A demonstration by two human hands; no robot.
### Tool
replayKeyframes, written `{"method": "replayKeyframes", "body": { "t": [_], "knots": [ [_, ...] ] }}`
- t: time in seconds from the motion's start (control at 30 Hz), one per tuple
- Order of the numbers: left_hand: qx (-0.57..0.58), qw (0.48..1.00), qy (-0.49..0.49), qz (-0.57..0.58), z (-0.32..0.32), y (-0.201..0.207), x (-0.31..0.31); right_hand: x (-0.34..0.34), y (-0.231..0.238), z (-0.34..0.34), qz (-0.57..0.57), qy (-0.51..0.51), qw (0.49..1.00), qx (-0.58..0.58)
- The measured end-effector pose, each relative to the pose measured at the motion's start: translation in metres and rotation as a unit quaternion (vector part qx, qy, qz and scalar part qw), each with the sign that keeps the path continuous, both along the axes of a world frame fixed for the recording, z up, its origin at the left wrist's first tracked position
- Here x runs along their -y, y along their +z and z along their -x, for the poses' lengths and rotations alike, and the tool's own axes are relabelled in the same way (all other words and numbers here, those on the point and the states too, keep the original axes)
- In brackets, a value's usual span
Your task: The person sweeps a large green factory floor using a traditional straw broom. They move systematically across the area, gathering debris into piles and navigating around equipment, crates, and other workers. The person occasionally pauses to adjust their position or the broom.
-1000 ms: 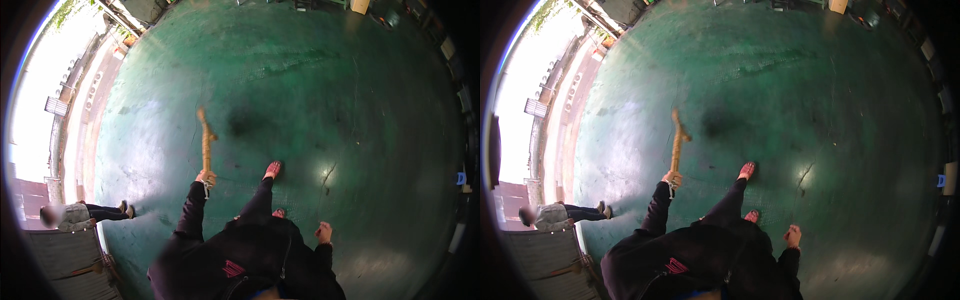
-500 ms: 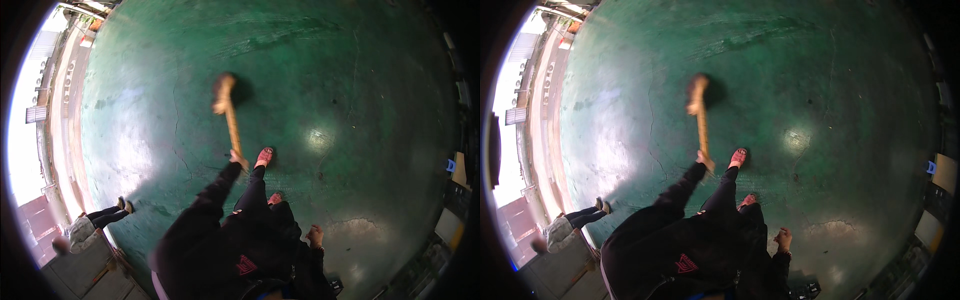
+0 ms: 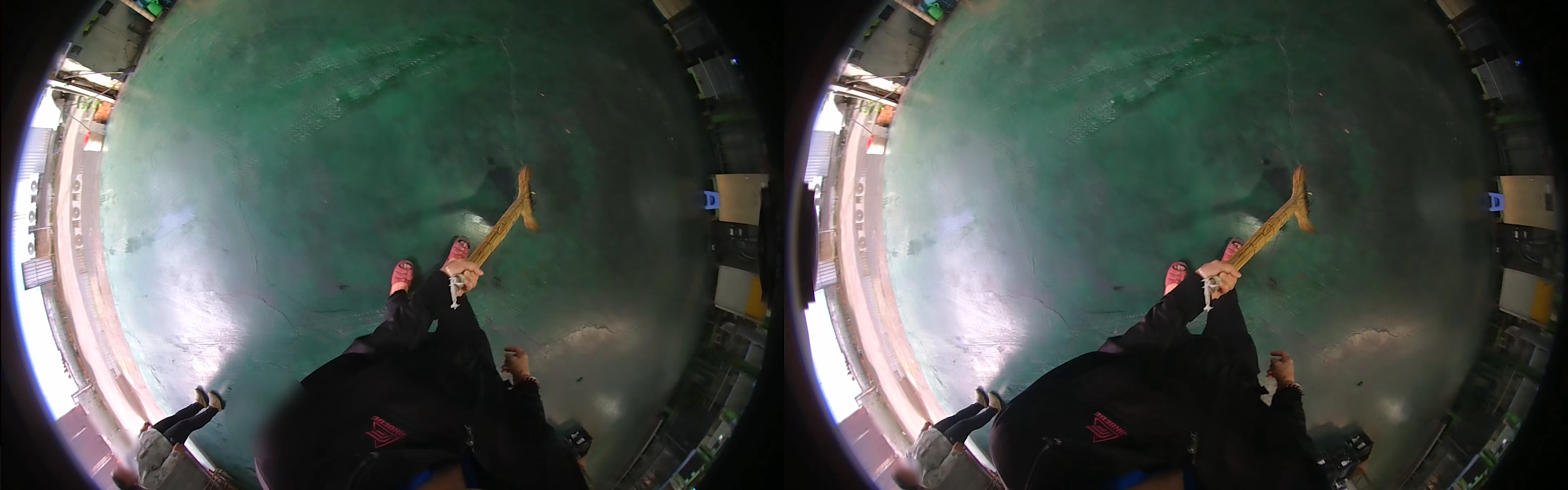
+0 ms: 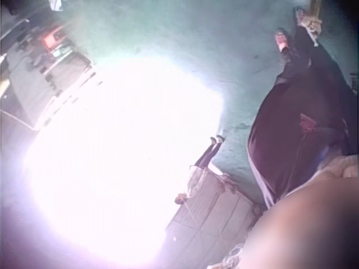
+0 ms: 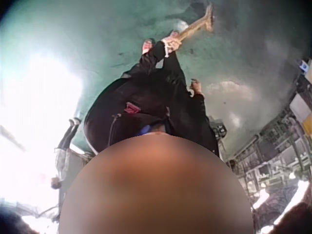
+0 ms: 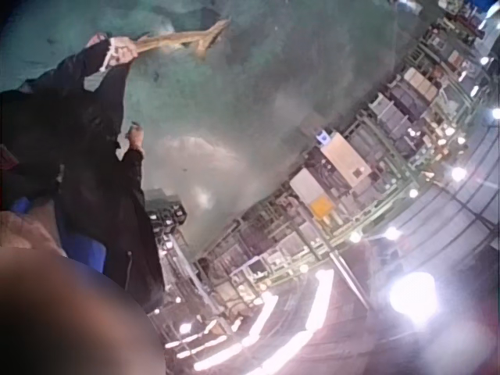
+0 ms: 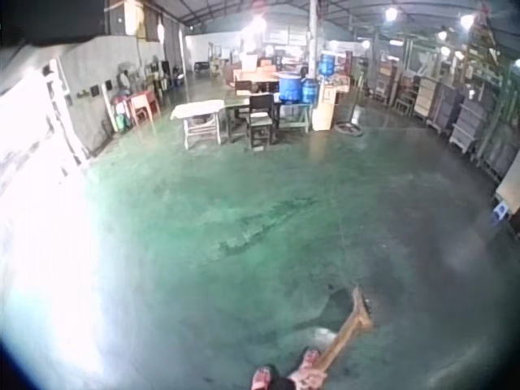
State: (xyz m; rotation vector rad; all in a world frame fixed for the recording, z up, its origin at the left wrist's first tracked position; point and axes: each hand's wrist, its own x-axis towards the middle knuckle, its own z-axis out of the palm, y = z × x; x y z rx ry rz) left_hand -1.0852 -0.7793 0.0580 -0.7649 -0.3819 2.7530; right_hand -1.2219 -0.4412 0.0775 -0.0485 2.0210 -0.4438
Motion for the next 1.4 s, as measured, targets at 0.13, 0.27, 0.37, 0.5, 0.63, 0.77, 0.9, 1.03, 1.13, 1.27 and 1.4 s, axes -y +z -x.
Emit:
{"method": "replayKeyframes", "body": {
  "t": [0.13,0.27,0.37,0.5,0.63,0.77,0.9,1.03,1.13,1.27,1.4],
  "knots": [
    [0.057,0.996,0.073,0.001,-0.077,0.060,0.023,0.011,-0.020,0.054,-0.052,-0.027,0.998,0.030],
    [0.209,0.949,0.193,0.135,-0.156,0.088,0.023,0.059,-0.030,0.110,0.022,-0.017,1.000,-0.009],
    [0.336,0.875,0.178,0.299,-0.188,0.070,0.030,0.087,-0.030,0.139,0.091,-0.088,0.992,0.005],
    [0.431,0.808,0.276,0.292,-0.200,0.006,0.100,0.088,-0.027,0.165,0.115,-0.048,0.992,-0.007],
    [0.368,0.824,0.341,0.263,-0.193,-0.065,0.198,0.050,-0.017,0.183,0.037,-0.045,0.998,-0.022],
    [0.252,0.825,0.302,0.406,-0.132,-0.154,0.219,-0.005,0.000,0.189,-0.058,-0.118,0.991,-0.025],
    [0.256,0.899,0.043,0.352,-0.004,-0.234,0.175,-0.043,0.007,0.186,-0.094,-0.206,0.974,0.000],
    [0.439,0.689,-0.272,0.509,0.154,-0.226,0.064,-0.049,-0.003,0.181,-0.067,-0.280,0.957,0.026],
    [0.306,0.646,-0.283,0.640,0.241,-0.152,0.002,-0.042,-0.011,0.177,-0.032,-0.307,0.950,0.050],
    [0.180,0.815,-0.219,0.505,0.322,-0.059,-0.011,-0.037,-0.017,0.177,0.012,-0.296,0.953,0.054],
    [0.045,0.997,-0.035,-0.045,0.344,-0.021,0.049,-0.041,-0.024,0.189,0.018,-0.338,0.940,0.047]
  ]
}}
